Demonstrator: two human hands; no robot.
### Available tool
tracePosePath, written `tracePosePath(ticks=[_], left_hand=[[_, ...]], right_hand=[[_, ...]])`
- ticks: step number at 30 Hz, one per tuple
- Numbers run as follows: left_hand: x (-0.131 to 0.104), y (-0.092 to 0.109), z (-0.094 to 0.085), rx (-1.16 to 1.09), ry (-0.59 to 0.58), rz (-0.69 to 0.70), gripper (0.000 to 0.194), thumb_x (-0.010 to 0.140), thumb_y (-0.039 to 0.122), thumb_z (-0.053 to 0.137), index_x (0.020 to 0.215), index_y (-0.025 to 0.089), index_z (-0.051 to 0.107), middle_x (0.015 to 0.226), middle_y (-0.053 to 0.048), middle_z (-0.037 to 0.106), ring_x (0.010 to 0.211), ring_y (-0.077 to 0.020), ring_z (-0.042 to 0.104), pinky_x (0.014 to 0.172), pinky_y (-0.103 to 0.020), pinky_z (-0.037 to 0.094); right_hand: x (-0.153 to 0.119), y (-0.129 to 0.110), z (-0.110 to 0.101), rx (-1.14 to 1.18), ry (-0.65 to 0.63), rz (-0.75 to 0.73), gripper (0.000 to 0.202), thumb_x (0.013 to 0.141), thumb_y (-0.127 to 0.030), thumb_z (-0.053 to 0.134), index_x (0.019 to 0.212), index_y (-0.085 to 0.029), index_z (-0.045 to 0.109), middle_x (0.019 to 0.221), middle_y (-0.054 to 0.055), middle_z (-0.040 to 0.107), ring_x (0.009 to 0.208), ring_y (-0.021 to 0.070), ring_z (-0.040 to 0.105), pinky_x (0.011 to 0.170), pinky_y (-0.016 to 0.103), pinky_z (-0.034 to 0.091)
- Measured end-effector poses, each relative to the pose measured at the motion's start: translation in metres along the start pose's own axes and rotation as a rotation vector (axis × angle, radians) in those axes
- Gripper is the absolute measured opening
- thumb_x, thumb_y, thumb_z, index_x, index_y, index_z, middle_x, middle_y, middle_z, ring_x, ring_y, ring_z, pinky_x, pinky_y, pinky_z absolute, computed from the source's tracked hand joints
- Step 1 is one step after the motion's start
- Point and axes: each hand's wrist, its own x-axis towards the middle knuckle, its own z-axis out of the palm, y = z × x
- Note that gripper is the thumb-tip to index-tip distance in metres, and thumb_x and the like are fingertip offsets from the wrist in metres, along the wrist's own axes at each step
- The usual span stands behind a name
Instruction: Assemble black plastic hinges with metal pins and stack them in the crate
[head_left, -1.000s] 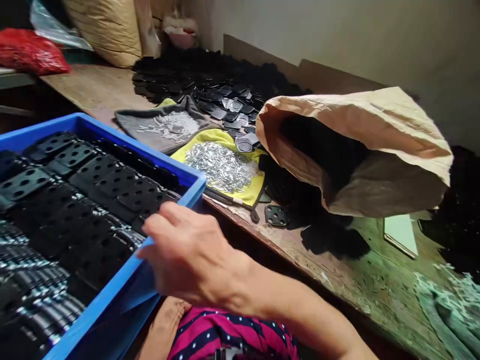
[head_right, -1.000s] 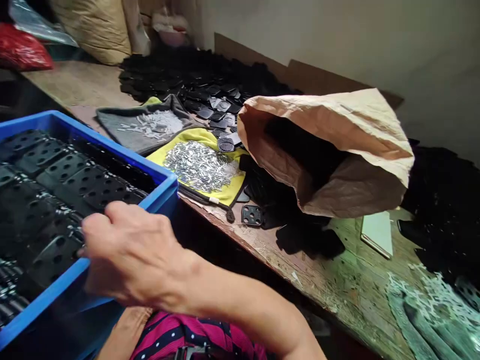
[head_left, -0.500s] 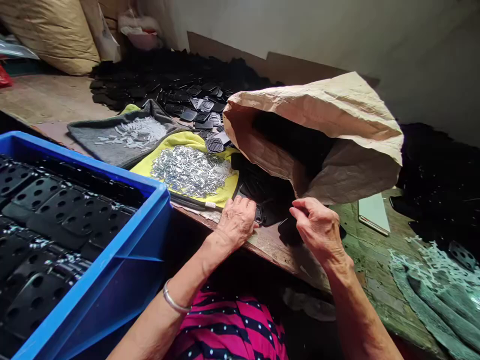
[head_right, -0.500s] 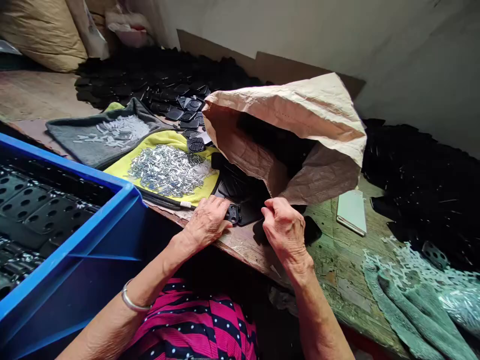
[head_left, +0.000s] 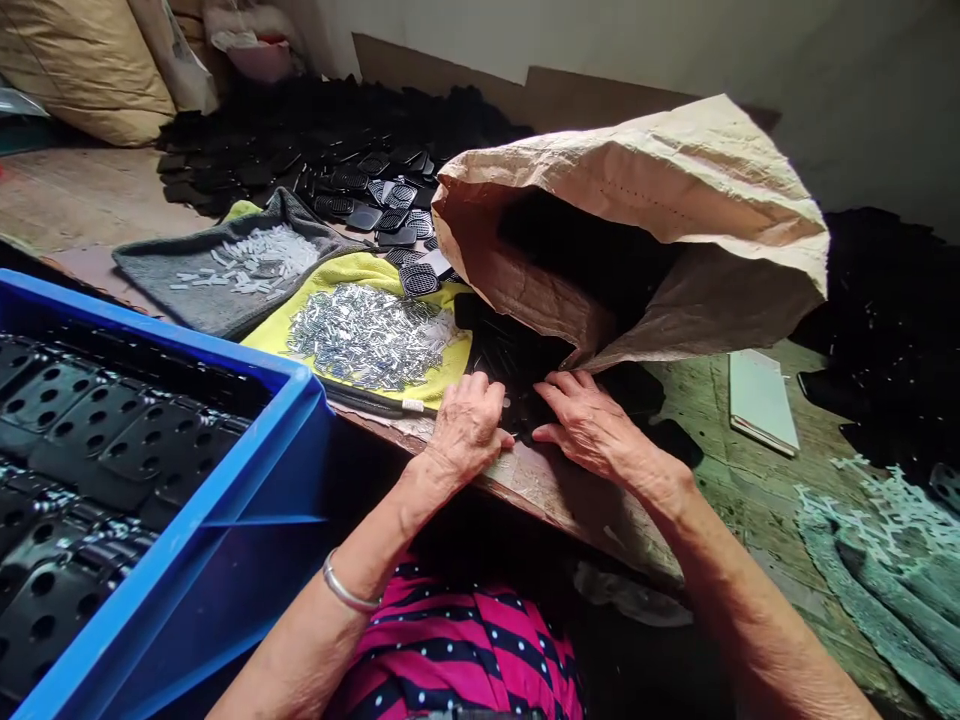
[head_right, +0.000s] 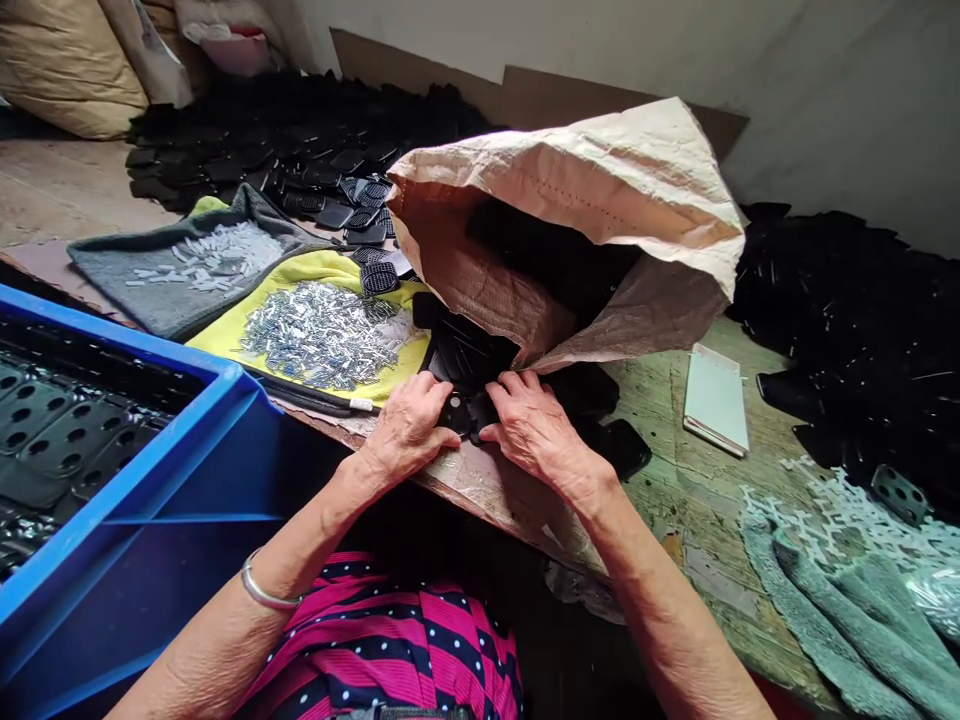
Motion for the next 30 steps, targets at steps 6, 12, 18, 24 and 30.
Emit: tracePosePath(ticks=[6,12,18,24,30], left_hand=[[-0.005,-0.008,0.018,-0.221,0.273,-0.074,0.008,0.072,0.011,0.054,0.077,0.018,0.052,0.079,-0.005,0.056,0.078,-0.0196,0.052,0.072,-0.032,0.039],[-0.007,-0.010,0.013,-0.810,0.423,-0.352,0.022,0.069,0.028,0.065,0.062,0.018,0.048,0.053,0.006,0.046,0.051,-0.0083,0.044,0.051,-0.021,0.035],[-0.012,-0.012,0.004,-1.603,0.360,-0.570,0.026,0.058,0.030,0.073,0.067,0.016,0.053,0.053,0.004,0.057,0.043,-0.0121,0.054,0.038,-0.022,0.039],[-0.014,-0.010,0.001,-1.806,0.261,-0.510,0.022,0.058,0.022,0.074,0.073,0.010,0.063,0.065,-0.002,0.064,0.057,-0.0095,0.059,0.052,-0.019,0.045],[-0.018,-0.001,-0.006,-1.848,0.084,-0.367,0.019,0.057,0.016,0.075,0.068,0.011,0.060,0.061,0.002,0.060,0.052,-0.0073,0.056,0.050,-0.017,0.045]], right_hand=[[0.004,0.002,-0.015,-0.019,-0.120,-0.051,0.035,0.071,-0.020,0.071,0.104,-0.015,0.060,0.107,0.011,0.054,0.099,0.0263,0.050,0.082,0.037,0.044],[0.031,0.004,-0.024,-0.068,-0.253,-0.081,0.038,0.057,-0.019,0.079,0.089,-0.017,0.059,0.109,0.012,0.053,0.103,0.0295,0.051,0.078,0.034,0.045],[0.040,0.018,-0.028,0.019,-0.276,-0.099,0.029,0.058,-0.019,0.075,0.078,-0.016,0.054,0.084,0.006,0.056,0.088,0.0241,0.054,0.067,0.027,0.041],[0.040,0.030,-0.035,0.389,-0.211,-0.041,0.007,0.075,-0.021,0.057,0.077,-0.019,0.051,0.062,-0.005,0.047,0.056,0.0102,0.043,0.051,0.022,0.029],[0.050,0.003,-0.040,0.728,-0.195,-0.190,0.010,0.075,-0.015,0.050,0.077,-0.016,0.060,0.067,-0.003,0.054,0.062,0.0097,0.047,0.058,0.021,0.034]])
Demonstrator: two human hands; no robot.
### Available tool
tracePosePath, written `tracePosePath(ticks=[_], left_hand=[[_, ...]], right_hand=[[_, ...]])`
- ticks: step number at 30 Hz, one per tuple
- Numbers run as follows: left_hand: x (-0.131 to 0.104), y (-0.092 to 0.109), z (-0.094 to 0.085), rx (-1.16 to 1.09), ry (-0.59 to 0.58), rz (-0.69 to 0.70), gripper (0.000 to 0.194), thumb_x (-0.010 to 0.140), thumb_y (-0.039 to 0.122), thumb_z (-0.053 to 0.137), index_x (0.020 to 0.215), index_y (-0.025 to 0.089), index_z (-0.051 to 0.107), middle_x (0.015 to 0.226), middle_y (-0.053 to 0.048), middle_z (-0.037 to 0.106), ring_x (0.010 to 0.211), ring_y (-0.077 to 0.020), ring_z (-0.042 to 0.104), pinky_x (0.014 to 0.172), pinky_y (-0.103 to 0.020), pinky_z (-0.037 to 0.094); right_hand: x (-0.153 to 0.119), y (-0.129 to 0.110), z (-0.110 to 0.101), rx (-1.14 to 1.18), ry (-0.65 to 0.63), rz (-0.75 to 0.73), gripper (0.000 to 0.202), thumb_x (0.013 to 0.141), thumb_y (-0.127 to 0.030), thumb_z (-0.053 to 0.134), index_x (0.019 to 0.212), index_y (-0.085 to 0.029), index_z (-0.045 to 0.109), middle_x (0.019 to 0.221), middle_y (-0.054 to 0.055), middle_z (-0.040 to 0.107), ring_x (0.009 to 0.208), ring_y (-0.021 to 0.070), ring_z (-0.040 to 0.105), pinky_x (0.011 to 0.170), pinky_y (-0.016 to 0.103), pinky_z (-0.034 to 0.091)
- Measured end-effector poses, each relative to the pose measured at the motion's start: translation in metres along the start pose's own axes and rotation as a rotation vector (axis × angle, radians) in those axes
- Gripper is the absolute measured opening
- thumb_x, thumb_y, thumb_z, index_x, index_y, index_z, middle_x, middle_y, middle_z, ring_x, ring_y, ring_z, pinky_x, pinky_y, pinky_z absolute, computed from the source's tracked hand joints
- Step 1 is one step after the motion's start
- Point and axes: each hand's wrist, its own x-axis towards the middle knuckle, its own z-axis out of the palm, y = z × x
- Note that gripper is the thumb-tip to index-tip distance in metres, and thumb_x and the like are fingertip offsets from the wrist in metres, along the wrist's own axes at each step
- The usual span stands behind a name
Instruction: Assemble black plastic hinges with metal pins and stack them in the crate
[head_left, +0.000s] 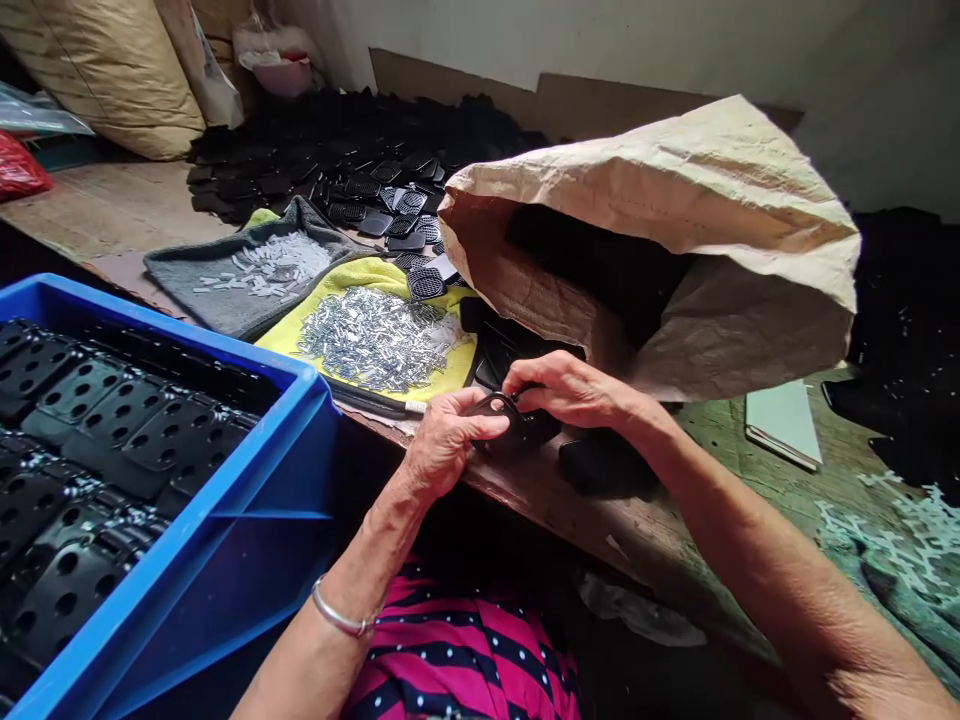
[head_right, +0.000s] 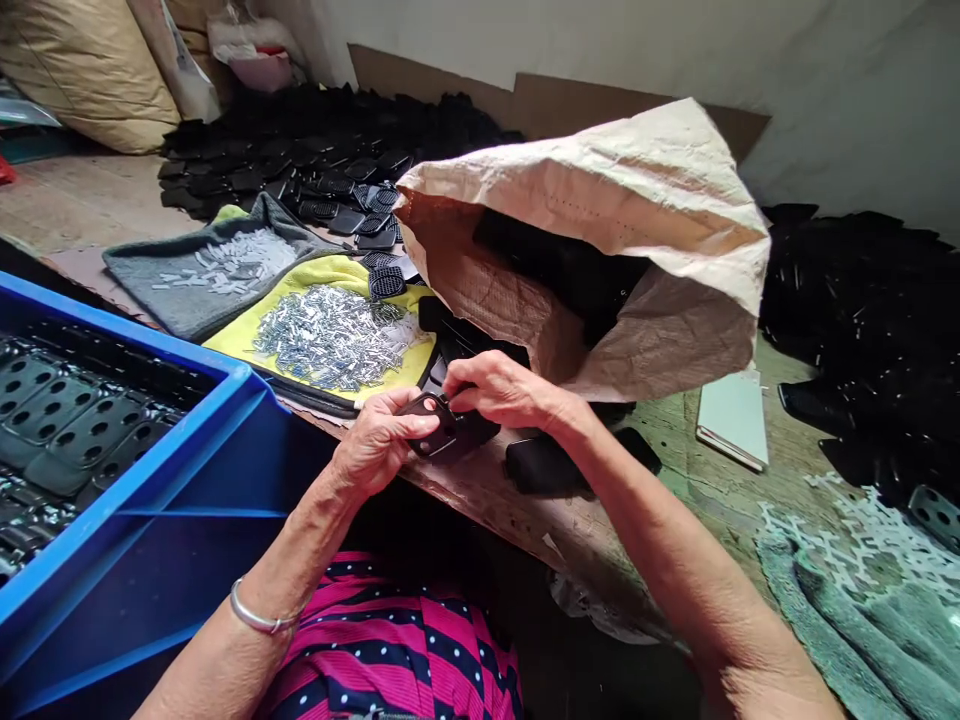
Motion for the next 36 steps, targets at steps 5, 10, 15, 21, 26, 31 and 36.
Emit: tracePosePath(ticks=[5,10,15,21,26,31,36], left_hand=[[-0.018,-0.005,-0.001,-0.055,-0.042,-0.145,0.030,0.061,0.024,0.074,0.084,0.012,0.059,0.068,-0.003,0.065,0.053,-0.0188,0.062,0.048,-0.036,0.054],[-0.049,-0.012,-0.010,0.031,0.082,-0.178,0.026,0.057,0.021,0.076,0.073,0.011,0.057,0.062,-0.002,0.063,0.049,-0.0180,0.060,0.041,-0.033,0.052],[-0.070,-0.015,-0.023,-0.142,0.071,-0.138,0.023,0.062,0.021,0.072,0.076,0.013,0.056,0.064,-0.002,0.063,0.050,-0.0181,0.062,0.044,-0.032,0.054],[-0.075,-0.020,-0.031,-0.294,0.107,-0.112,0.053,0.064,0.014,0.071,0.111,0.022,0.050,0.089,-0.003,0.066,0.057,-0.0233,0.067,0.044,-0.035,0.055],[-0.077,-0.026,-0.027,-0.464,0.102,-0.172,0.031,0.070,0.010,0.067,0.100,0.013,0.059,0.089,-0.006,0.067,0.063,-0.0149,0.066,0.055,-0.026,0.056],[-0.081,-0.032,-0.030,-0.747,0.090,-0.216,0.016,0.080,0.029,0.061,0.084,0.014,0.062,0.078,-0.003,0.066,0.070,-0.0132,0.064,0.065,-0.024,0.054],[-0.083,-0.031,-0.036,-0.615,0.036,-0.134,0.007,0.083,0.014,0.055,0.089,0.014,0.058,0.085,-0.003,0.065,0.072,-0.0110,0.064,0.065,-0.021,0.052]], right_hand=[[0.001,-0.017,0.033,0.183,0.260,0.034,0.025,0.085,-0.026,0.045,0.070,-0.014,0.061,0.064,0.000,0.054,0.058,0.0096,0.045,0.053,0.022,0.034],[-0.011,-0.027,0.057,0.349,0.123,-0.099,0.013,0.075,-0.027,0.064,0.072,-0.015,0.066,0.086,0.005,0.061,0.080,0.0160,0.056,0.070,0.026,0.043],[-0.022,-0.033,0.055,0.530,0.226,-0.095,0.015,0.073,-0.028,0.070,0.067,-0.015,0.065,0.082,0.005,0.059,0.077,0.0162,0.056,0.067,0.028,0.045],[-0.043,-0.052,0.043,0.354,0.373,-0.242,0.009,0.075,-0.027,0.070,0.073,-0.018,0.066,0.072,0.003,0.057,0.062,0.0128,0.055,0.051,0.024,0.045],[-0.041,-0.059,0.070,0.102,0.340,-0.569,0.008,0.083,-0.012,0.054,0.085,-0.017,0.061,0.084,0.007,0.063,0.071,0.0149,0.059,0.058,0.027,0.049],[-0.029,-0.045,0.093,-0.337,0.309,-0.811,0.017,0.082,-0.007,0.048,0.093,-0.009,0.061,0.091,0.016,0.065,0.083,0.0215,0.057,0.067,0.037,0.049],[-0.025,-0.040,0.090,-0.215,0.164,-0.785,0.017,0.080,-0.009,0.050,0.094,-0.010,0.059,0.095,0.015,0.064,0.094,0.0223,0.057,0.076,0.038,0.048]])
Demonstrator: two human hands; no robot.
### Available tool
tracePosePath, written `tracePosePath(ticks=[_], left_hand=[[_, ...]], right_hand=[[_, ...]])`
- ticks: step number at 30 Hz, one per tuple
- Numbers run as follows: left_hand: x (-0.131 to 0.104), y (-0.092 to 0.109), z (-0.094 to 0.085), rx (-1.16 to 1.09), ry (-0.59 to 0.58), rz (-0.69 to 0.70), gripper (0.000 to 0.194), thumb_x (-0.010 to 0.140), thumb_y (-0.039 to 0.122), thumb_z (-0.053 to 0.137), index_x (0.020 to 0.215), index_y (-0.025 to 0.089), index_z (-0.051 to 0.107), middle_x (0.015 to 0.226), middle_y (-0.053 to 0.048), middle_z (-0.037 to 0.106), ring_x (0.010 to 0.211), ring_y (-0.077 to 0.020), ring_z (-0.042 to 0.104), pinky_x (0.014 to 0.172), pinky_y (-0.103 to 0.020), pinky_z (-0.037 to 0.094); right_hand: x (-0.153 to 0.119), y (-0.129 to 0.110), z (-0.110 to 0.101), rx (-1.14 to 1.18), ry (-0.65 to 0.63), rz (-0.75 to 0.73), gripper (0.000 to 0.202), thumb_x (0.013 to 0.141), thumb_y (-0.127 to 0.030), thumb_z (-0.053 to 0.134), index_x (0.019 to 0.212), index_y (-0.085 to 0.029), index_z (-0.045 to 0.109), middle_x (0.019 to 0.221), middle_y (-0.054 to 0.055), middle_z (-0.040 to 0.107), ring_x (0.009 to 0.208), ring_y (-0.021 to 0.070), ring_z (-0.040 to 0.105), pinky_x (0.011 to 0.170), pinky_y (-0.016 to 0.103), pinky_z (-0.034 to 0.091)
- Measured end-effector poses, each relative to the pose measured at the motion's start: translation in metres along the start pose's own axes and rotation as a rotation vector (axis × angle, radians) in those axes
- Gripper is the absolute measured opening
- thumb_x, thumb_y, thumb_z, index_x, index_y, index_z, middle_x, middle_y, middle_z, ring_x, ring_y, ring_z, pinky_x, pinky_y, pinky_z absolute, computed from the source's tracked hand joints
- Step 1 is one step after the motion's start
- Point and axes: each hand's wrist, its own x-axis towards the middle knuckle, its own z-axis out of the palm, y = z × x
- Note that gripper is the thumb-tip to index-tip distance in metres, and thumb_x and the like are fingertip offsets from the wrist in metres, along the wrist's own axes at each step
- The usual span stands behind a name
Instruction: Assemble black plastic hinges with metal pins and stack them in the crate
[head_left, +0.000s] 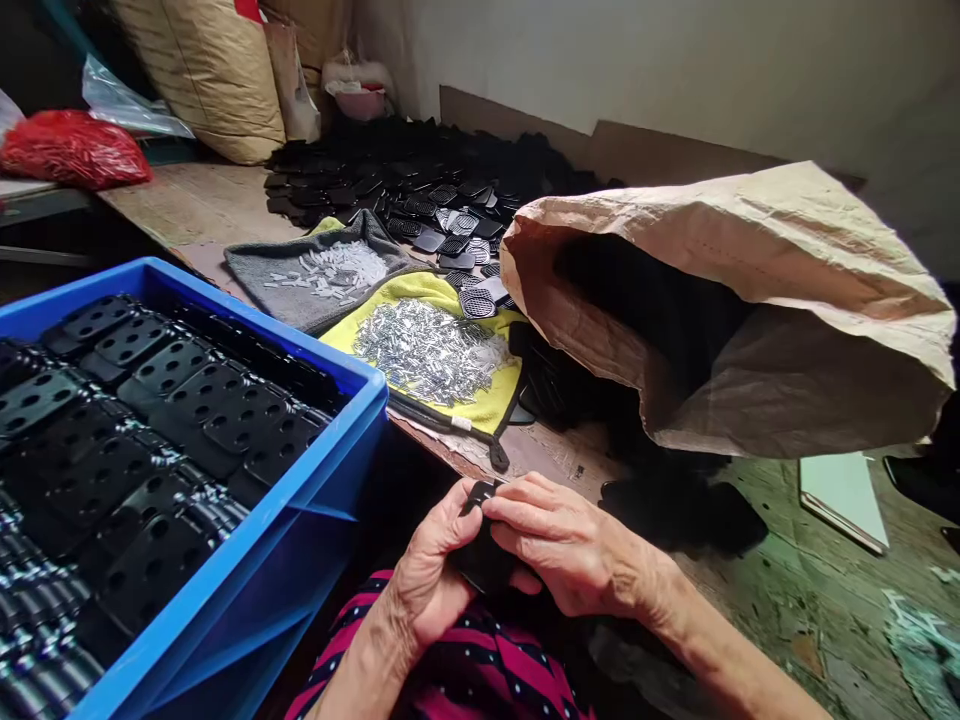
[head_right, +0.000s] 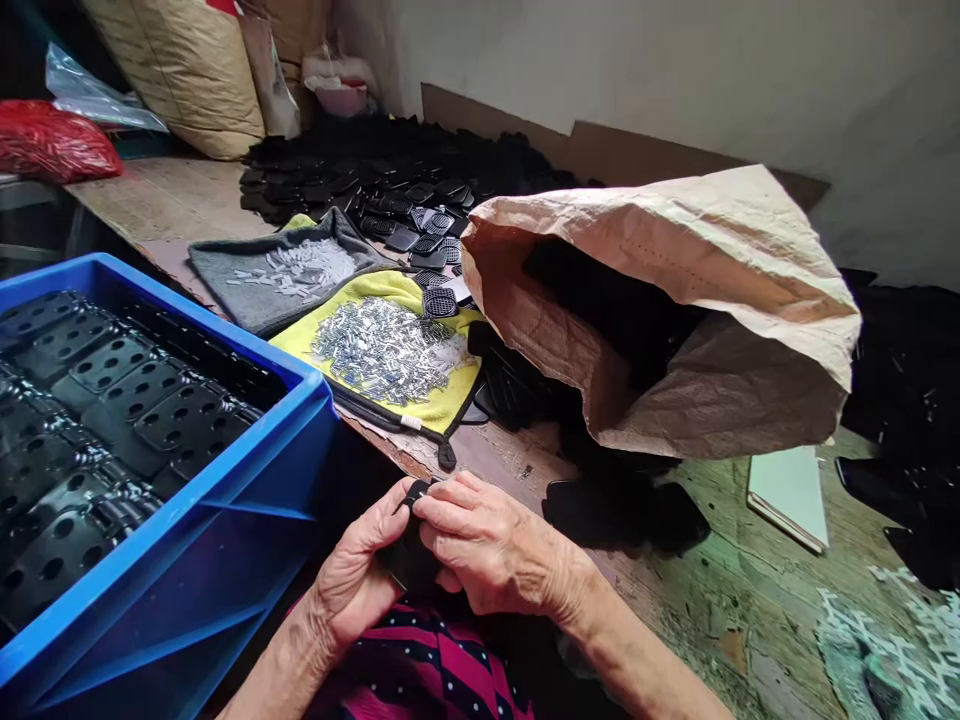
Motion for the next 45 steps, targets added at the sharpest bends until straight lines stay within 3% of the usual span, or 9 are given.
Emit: tracePosePath(ticks=[3,5,8,11,14,24,33,41,45], left_hand=[[0.003,0.003,-0.002,0.087,-0.032,-0.037,0.012,0.082,0.013,0.054,0.094,0.015,0.053,0.087,-0.007,0.066,0.070,-0.0168,0.066,0.060,-0.028,0.054],[0.005,0.004,-0.003,0.126,-0.034,-0.048,0.014,0.083,0.016,0.052,0.097,0.015,0.050,0.088,-0.010,0.067,0.069,-0.0217,0.067,0.057,-0.033,0.054],[0.007,0.007,-0.001,0.150,0.031,-0.010,0.016,0.085,0.020,0.048,0.100,0.013,0.048,0.088,-0.014,0.068,0.069,-0.0242,0.068,0.059,-0.037,0.055],[0.007,0.010,0.002,0.146,0.094,0.051,0.018,0.086,0.022,0.048,0.101,0.012,0.049,0.092,-0.015,0.067,0.074,-0.0242,0.068,0.064,-0.038,0.055],[0.006,0.015,0.003,0.133,0.114,0.119,0.022,0.086,0.022,0.049,0.105,0.011,0.051,0.101,-0.016,0.065,0.082,-0.0253,0.066,0.061,-0.037,0.055],[0.009,0.027,0.004,0.078,0.042,0.134,0.028,0.078,0.019,0.056,0.105,0.012,0.054,0.098,-0.015,0.066,0.080,-0.0269,0.066,0.058,-0.039,0.056],[0.018,0.026,0.008,0.157,0.167,0.122,0.024,0.076,0.021,0.063,0.097,0.011,0.056,0.081,-0.011,0.069,0.069,-0.0227,0.067,0.054,-0.033,0.056],[0.019,0.031,0.014,0.236,0.231,0.131,0.027,0.070,0.022,0.069,0.091,0.013,0.055,0.076,-0.010,0.070,0.063,-0.0243,0.068,0.057,-0.036,0.056],[0.018,0.029,0.012,0.203,0.212,0.102,0.029,0.068,0.021,0.070,0.090,0.013,0.053,0.075,-0.010,0.071,0.062,-0.0234,0.069,0.059,-0.037,0.057]], right_hand=[[0.003,0.018,-0.007,0.213,0.058,0.050,0.019,0.081,-0.007,0.044,0.091,-0.011,0.060,0.096,0.014,0.065,0.093,0.0199,0.058,0.077,0.034,0.049],[0.007,0.042,-0.012,0.229,0.160,0.239,0.021,0.084,-0.008,0.042,0.090,-0.013,0.062,0.093,0.011,0.066,0.085,0.0164,0.060,0.073,0.029,0.049],[0.019,0.089,-0.016,-0.045,0.257,0.606,0.017,0.083,-0.012,0.047,0.090,-0.015,0.063,0.083,0.006,0.065,0.071,0.0141,0.059,0.064,0.025,0.046],[0.036,0.130,-0.014,-0.382,0.063,0.738,0.016,0.080,-0.013,0.052,0.089,-0.013,0.065,0.085,0.007,0.064,0.075,0.0155,0.059,0.068,0.024,0.043],[0.051,0.149,-0.008,-0.479,-0.114,0.751,0.016,0.080,-0.016,0.053,0.085,-0.013,0.067,0.087,0.009,0.064,0.075,0.0169,0.058,0.065,0.025,0.040],[0.064,0.144,-0.019,-0.514,-0.356,0.687,0.019,0.082,-0.006,0.045,0.090,-0.012,0.061,0.095,0.011,0.062,0.080,0.0179,0.056,0.062,0.024,0.034],[0.057,0.147,-0.030,-0.471,-0.395,0.531,0.017,0.084,-0.008,0.044,0.081,-0.013,0.060,0.086,0.006,0.057,0.068,0.0126,0.051,0.061,0.023,0.032],[0.049,0.141,-0.023,-0.392,-0.091,0.598,0.013,0.083,-0.011,0.046,0.076,-0.013,0.056,0.077,0.006,0.059,0.067,0.0135,0.052,0.064,0.024,0.037],[0.045,0.096,-0.014,0.101,0.275,0.743,0.007,0.079,-0.018,0.054,0.075,-0.016,0.058,0.064,0.000,0.056,0.057,0.0111,0.051,0.055,0.023,0.040]])
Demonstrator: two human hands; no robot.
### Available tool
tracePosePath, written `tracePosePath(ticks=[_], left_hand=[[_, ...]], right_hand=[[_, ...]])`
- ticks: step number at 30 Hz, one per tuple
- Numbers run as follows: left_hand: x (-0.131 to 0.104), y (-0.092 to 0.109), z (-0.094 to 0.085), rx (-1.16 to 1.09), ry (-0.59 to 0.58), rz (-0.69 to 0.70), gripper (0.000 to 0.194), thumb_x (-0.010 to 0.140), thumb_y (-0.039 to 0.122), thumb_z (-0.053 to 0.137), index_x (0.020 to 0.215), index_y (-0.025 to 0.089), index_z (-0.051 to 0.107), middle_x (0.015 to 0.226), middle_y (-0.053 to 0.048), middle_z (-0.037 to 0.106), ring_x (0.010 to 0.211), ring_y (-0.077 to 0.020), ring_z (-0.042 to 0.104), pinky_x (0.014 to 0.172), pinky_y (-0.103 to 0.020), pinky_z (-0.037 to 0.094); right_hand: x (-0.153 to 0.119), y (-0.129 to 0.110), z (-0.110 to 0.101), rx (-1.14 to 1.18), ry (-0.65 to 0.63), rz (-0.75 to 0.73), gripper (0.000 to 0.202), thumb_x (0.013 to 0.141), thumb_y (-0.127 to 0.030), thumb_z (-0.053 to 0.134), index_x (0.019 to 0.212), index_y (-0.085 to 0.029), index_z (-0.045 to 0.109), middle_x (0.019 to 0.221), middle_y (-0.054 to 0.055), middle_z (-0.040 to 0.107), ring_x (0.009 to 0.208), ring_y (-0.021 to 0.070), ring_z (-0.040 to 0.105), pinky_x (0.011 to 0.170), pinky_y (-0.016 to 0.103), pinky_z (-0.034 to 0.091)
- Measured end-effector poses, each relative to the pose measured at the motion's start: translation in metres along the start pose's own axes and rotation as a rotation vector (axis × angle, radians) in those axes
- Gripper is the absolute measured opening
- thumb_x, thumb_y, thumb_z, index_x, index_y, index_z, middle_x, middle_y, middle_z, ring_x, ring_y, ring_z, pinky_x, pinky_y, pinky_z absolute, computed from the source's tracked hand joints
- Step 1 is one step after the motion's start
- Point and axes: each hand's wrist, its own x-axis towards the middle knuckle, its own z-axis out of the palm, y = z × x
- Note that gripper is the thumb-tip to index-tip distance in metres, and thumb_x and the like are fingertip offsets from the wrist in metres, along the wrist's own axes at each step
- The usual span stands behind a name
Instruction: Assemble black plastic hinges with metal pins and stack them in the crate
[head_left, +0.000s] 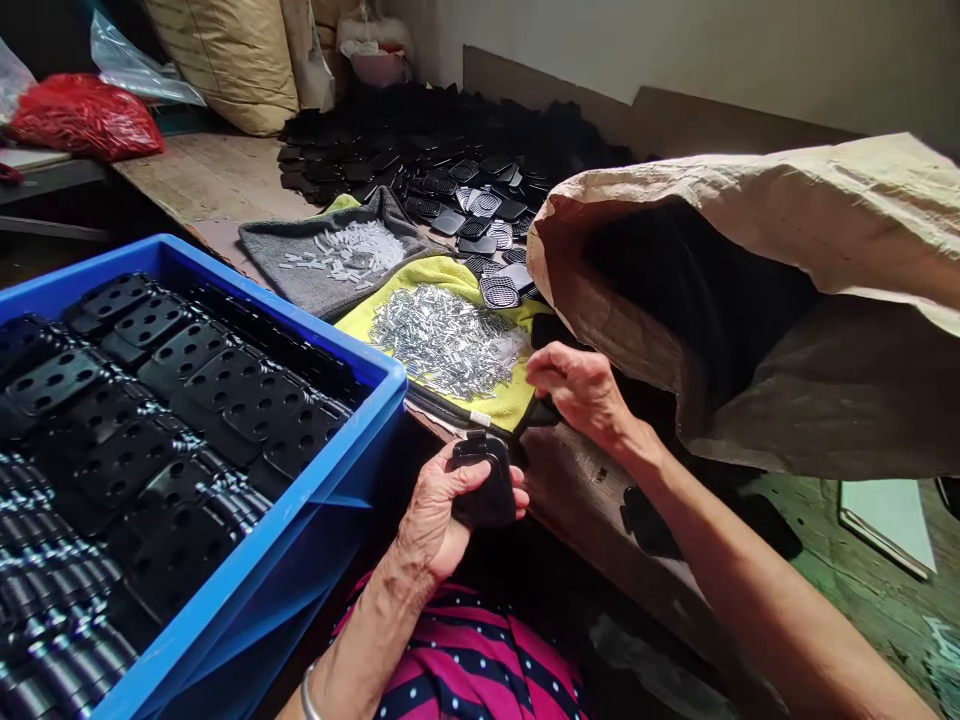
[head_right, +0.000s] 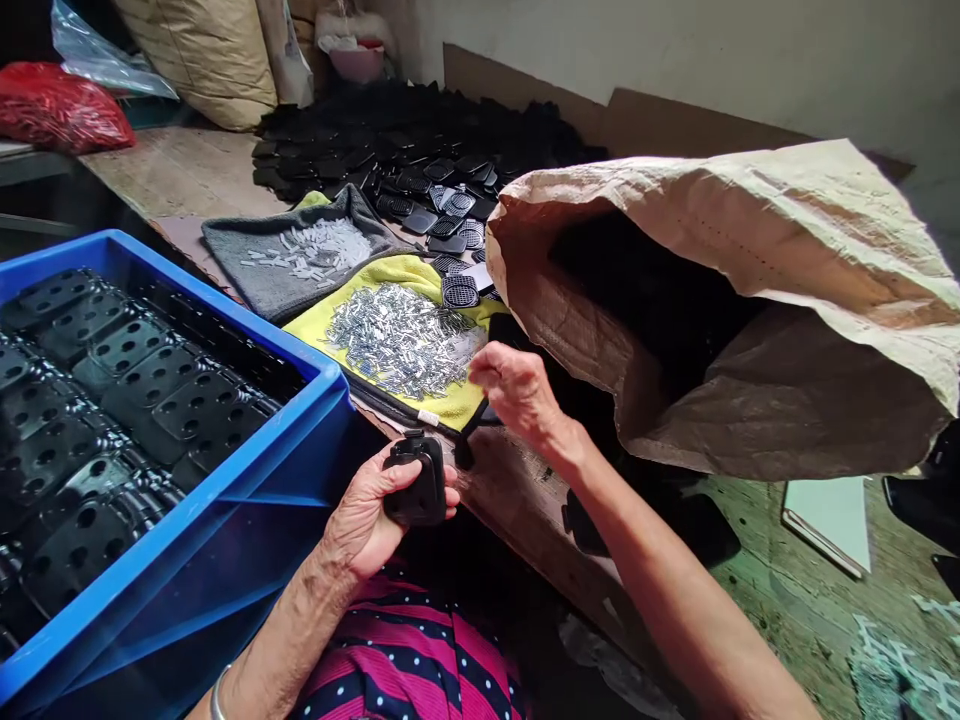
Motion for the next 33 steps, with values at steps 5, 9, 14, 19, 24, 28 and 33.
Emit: tracePosePath(ticks=[5,9,14,19,24,28,33], left_hand=[[-0.001,-0.006,-0.007,0.021,-0.081,-0.039,0.035,0.065,0.019,0.073,0.094,0.013,0.053,0.071,-0.009,0.070,0.057,-0.0220,0.067,0.054,-0.035,0.057],[-0.004,-0.006,-0.013,0.086,-0.074,-0.039,0.035,0.064,0.017,0.072,0.093,0.013,0.053,0.072,-0.010,0.070,0.057,-0.0226,0.068,0.055,-0.036,0.057],[-0.006,-0.005,-0.016,0.169,-0.062,-0.001,0.034,0.061,0.015,0.073,0.090,0.014,0.055,0.072,-0.007,0.070,0.057,-0.0230,0.067,0.054,-0.037,0.056],[-0.004,-0.010,-0.017,0.321,0.001,0.124,0.028,0.058,0.013,0.075,0.081,0.015,0.059,0.068,0.001,0.067,0.055,-0.0154,0.064,0.055,-0.027,0.053],[-0.006,-0.009,-0.012,0.489,0.058,0.214,0.021,0.058,0.010,0.074,0.072,0.016,0.059,0.061,0.006,0.064,0.054,-0.0095,0.060,0.054,-0.018,0.048],[-0.011,-0.007,-0.010,0.471,0.033,0.123,0.023,0.059,0.010,0.071,0.074,0.017,0.055,0.061,0.005,0.063,0.054,-0.0124,0.061,0.053,-0.023,0.051],[-0.014,-0.010,-0.016,0.405,-0.040,-0.019,0.028,0.062,0.015,0.071,0.083,0.017,0.052,0.069,0.000,0.066,0.059,-0.0188,0.065,0.053,-0.032,0.055]], right_hand=[[-0.051,-0.039,0.017,0.581,-0.175,0.287,0.015,0.075,-0.029,0.063,0.073,-0.014,0.061,0.057,-0.002,0.053,0.048,0.0087,0.048,0.047,0.023,0.040],[-0.064,-0.044,0.024,0.666,-0.092,0.390,0.015,0.071,-0.028,0.067,0.074,-0.014,0.065,0.057,-0.001,0.056,0.050,0.0098,0.050,0.049,0.024,0.041],[-0.070,-0.044,0.032,0.639,-0.003,0.343,0.013,0.071,-0.028,0.068,0.077,-0.016,0.066,0.062,0.001,0.061,0.050,0.0129,0.055,0.049,0.026,0.046],[-0.081,-0.045,0.043,0.398,0.117,0.216,0.010,0.077,-0.022,0.060,0.086,-0.019,0.064,0.062,0.000,0.062,0.044,0.0117,0.055,0.043,0.024,0.046],[-0.083,-0.038,0.046,-0.021,0.241,-0.248,0.013,0.082,-0.010,0.050,0.086,-0.018,0.060,0.071,0.004,0.066,0.061,0.0137,0.060,0.057,0.026,0.048],[-0.080,-0.031,0.041,-0.034,0.176,-0.439,0.011,0.083,-0.010,0.049,0.083,-0.017,0.057,0.065,0.003,0.062,0.056,0.0127,0.056,0.055,0.026,0.046],[-0.079,-0.032,0.038,0.184,0.097,-0.070,0.011,0.075,-0.014,0.060,0.080,-0.020,0.053,0.063,-0.003,0.061,0.053,0.0097,0.057,0.051,0.020,0.046]])
